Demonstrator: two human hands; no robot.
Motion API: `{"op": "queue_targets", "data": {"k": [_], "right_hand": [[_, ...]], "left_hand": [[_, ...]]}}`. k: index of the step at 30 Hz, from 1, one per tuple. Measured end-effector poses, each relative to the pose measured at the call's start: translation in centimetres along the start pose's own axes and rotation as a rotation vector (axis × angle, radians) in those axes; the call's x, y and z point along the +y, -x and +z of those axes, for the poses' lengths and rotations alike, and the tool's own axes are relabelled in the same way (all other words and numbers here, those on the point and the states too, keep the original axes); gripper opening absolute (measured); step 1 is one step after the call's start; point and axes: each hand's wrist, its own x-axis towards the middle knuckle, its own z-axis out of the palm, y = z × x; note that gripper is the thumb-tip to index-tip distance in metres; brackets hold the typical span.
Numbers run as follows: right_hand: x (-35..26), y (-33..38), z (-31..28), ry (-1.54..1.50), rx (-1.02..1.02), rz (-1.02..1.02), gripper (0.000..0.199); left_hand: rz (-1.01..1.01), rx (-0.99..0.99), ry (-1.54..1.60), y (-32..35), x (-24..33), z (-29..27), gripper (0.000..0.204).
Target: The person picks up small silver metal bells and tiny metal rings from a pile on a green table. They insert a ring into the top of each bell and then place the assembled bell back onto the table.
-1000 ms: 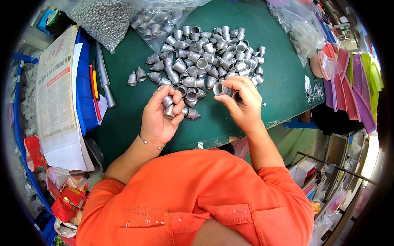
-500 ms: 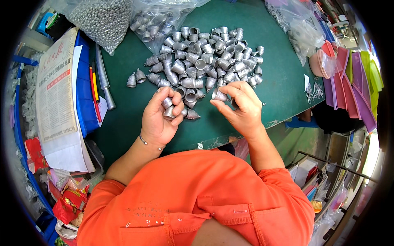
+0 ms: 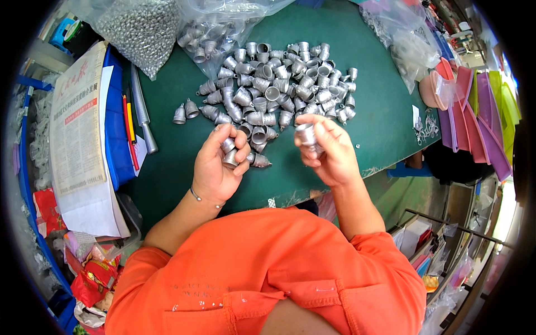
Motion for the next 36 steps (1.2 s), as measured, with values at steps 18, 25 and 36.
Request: {"op": "queue_targets", "data": {"k": [18, 25, 36], "right_hand": [[-9.6, -13.4, 10.8, 0.084, -0.053, -0.226, 0.028], [-5.4, -8.9, 4.9, 0.339, -0.091, -0.257, 0.020], [1.1, -4.0, 0.1, 1.966, 0.204, -0.710, 0.016]], "left_hand": [[0.023, 0.040, -0.020, 0.3, -0.2, 0.2, 0.016], [-0.022, -0.056, -0.039, 0.0, -0.2, -0.1, 0.024], [-0.113, -0.111, -0.045, 0.0, -0.3, -0.1, 0.019]]}}
